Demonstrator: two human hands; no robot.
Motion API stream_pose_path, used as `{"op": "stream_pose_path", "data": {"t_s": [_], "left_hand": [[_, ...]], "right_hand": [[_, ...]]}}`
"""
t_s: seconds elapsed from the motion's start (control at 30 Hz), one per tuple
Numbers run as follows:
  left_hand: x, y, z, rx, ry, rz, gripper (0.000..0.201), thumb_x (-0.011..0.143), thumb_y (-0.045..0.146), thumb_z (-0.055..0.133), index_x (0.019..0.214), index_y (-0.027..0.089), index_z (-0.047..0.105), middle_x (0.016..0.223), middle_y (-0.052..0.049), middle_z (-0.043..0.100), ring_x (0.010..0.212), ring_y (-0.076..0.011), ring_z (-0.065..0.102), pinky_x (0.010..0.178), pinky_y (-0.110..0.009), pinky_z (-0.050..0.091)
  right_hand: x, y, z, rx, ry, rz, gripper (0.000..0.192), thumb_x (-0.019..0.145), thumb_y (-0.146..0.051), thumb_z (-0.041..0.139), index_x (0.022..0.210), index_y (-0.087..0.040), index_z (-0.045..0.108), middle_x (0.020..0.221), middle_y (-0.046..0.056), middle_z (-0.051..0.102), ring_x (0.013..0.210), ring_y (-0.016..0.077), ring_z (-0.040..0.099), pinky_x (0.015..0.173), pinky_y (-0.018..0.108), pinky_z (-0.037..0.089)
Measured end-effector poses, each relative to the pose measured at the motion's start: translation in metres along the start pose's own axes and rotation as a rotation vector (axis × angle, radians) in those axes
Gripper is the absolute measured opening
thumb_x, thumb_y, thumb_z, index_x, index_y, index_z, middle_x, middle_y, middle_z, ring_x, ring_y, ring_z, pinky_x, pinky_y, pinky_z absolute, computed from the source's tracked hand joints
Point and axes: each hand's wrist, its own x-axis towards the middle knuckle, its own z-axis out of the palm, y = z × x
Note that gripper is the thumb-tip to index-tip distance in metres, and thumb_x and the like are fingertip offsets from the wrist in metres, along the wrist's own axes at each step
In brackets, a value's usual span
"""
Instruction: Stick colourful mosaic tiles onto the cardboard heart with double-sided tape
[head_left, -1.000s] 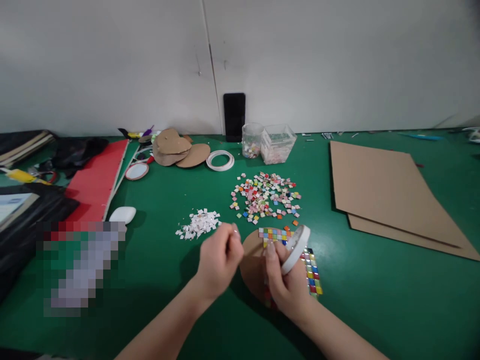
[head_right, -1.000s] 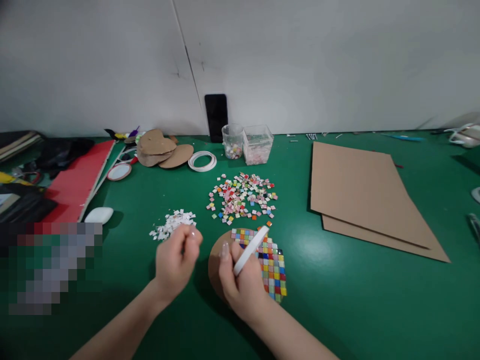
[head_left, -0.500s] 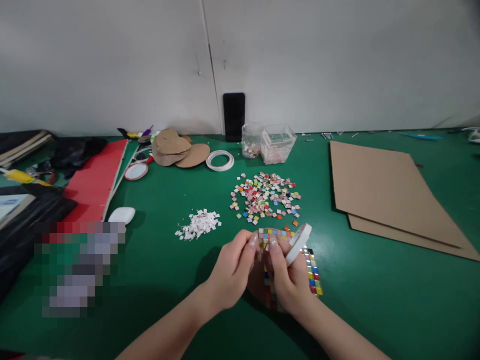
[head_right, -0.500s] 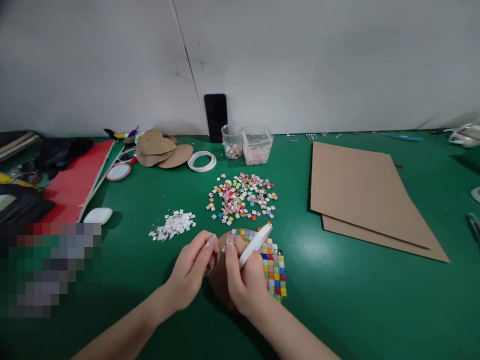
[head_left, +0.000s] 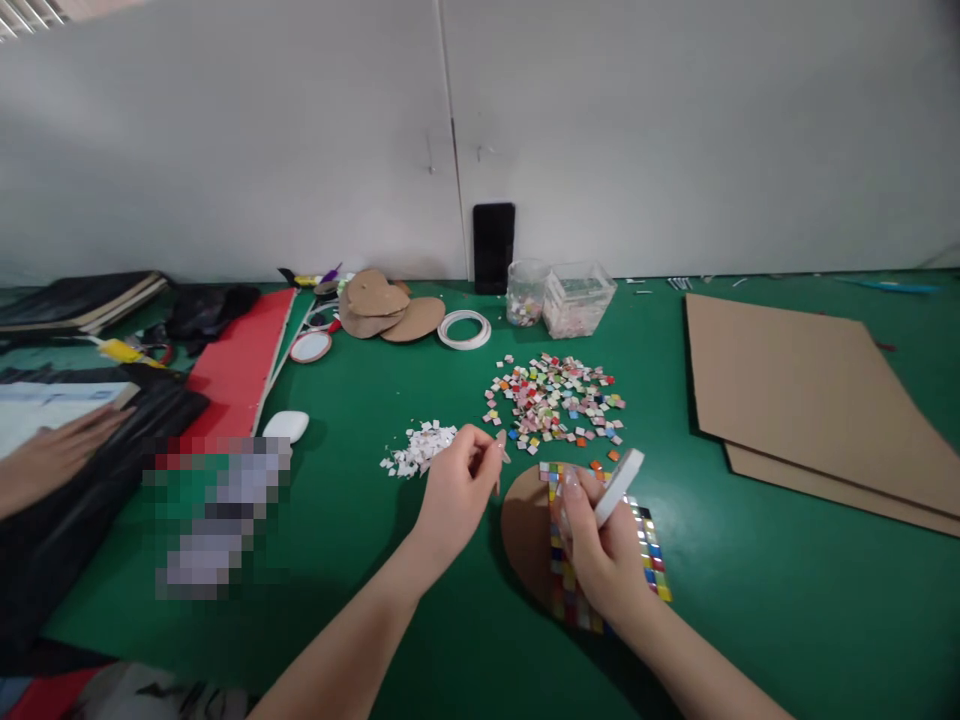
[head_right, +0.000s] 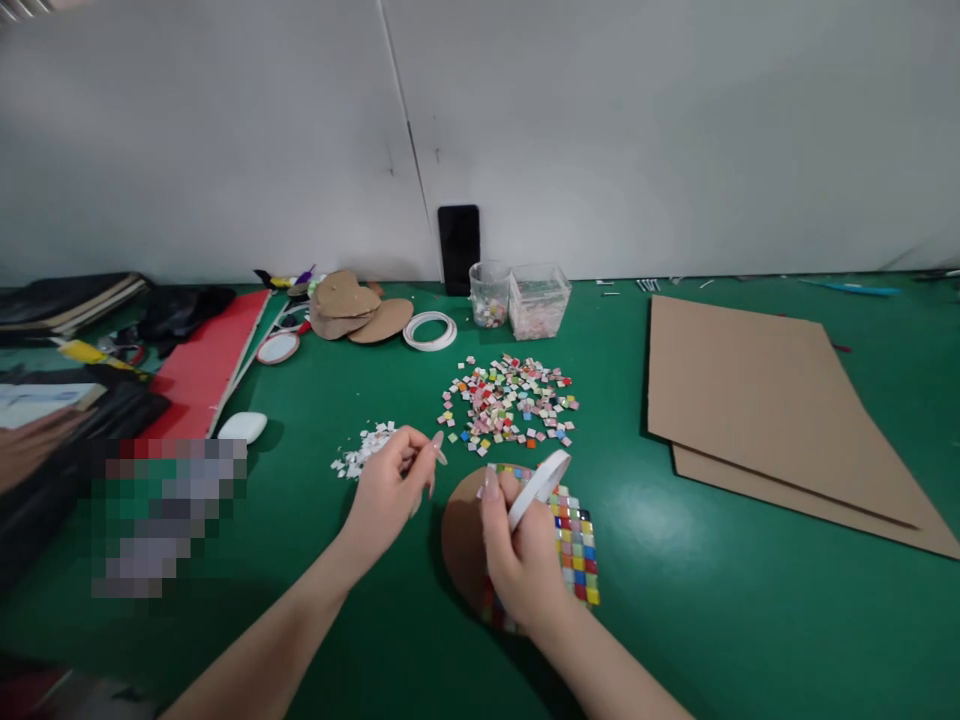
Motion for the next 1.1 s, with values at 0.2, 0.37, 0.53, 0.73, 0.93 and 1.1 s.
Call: {"op": "stream_pose_path", "data": {"t_s": [0.2,0.37,0.53,0.73,0.93,1.1], "left_hand": [[0.009,0.000,-0.013,-0.100,0.127,-0.011,0.037,0.091,0.037,0.031,0.058,0.020,0.030,0.045,0.008,0.033,0.035,-0.0051,0.034,0.037,-0.018,0.029],[0.013,0.000,-0.019,-0.058,0.132,0.021,0.040,0.090,0.041,0.032,0.056,0.020,0.033,0.040,0.008,0.035,0.031,-0.0054,0.035,0.036,-0.018,0.032],[0.020,-0.011,-0.025,0.038,0.139,0.017,0.028,0.090,0.035,0.035,0.068,0.019,0.043,0.059,0.004,0.056,0.043,-0.0061,0.049,0.045,-0.018,0.040],[0.023,-0.012,-0.029,-0.009,0.083,-0.075,0.024,0.086,0.037,0.041,0.072,0.018,0.044,0.073,-0.004,0.067,0.051,-0.0105,0.059,0.045,-0.020,0.043],[0.021,-0.002,-0.031,-0.151,0.056,-0.153,0.023,0.080,0.038,0.054,0.075,0.016,0.047,0.075,-0.006,0.068,0.057,-0.0119,0.062,0.048,-0.020,0.044],[0.020,0.005,-0.033,-0.191,0.115,-0.147,0.024,0.081,0.038,0.053,0.074,0.016,0.047,0.066,-0.003,0.065,0.050,-0.0101,0.059,0.045,-0.018,0.042]], "right_hand": [[0.000,0.002,0.000,-0.019,-0.011,-0.031,0.034,0.092,-0.030,0.035,0.059,-0.020,0.034,0.054,-0.005,0.034,0.052,0.0105,0.034,0.051,0.025,0.027],[0.000,0.004,0.000,0.031,-0.019,0.012,0.035,0.092,-0.032,0.035,0.059,-0.020,0.034,0.055,-0.005,0.034,0.051,0.0101,0.033,0.049,0.025,0.026],[0.000,0.003,-0.001,0.055,-0.020,0.021,0.035,0.092,-0.033,0.035,0.059,-0.020,0.034,0.056,-0.005,0.035,0.049,0.0094,0.033,0.048,0.024,0.026],[0.000,0.001,-0.002,0.053,-0.025,0.002,0.033,0.092,-0.032,0.035,0.061,-0.020,0.036,0.056,-0.005,0.036,0.051,0.0098,0.034,0.049,0.025,0.027],[0.000,0.000,-0.002,0.020,-0.020,-0.032,0.034,0.092,-0.030,0.035,0.060,-0.020,0.034,0.054,-0.005,0.034,0.051,0.0102,0.034,0.051,0.025,0.027],[0.001,0.000,-0.003,-0.022,-0.035,-0.046,0.033,0.091,-0.029,0.035,0.060,-0.020,0.035,0.055,-0.005,0.034,0.052,0.0104,0.035,0.052,0.026,0.028]]}}
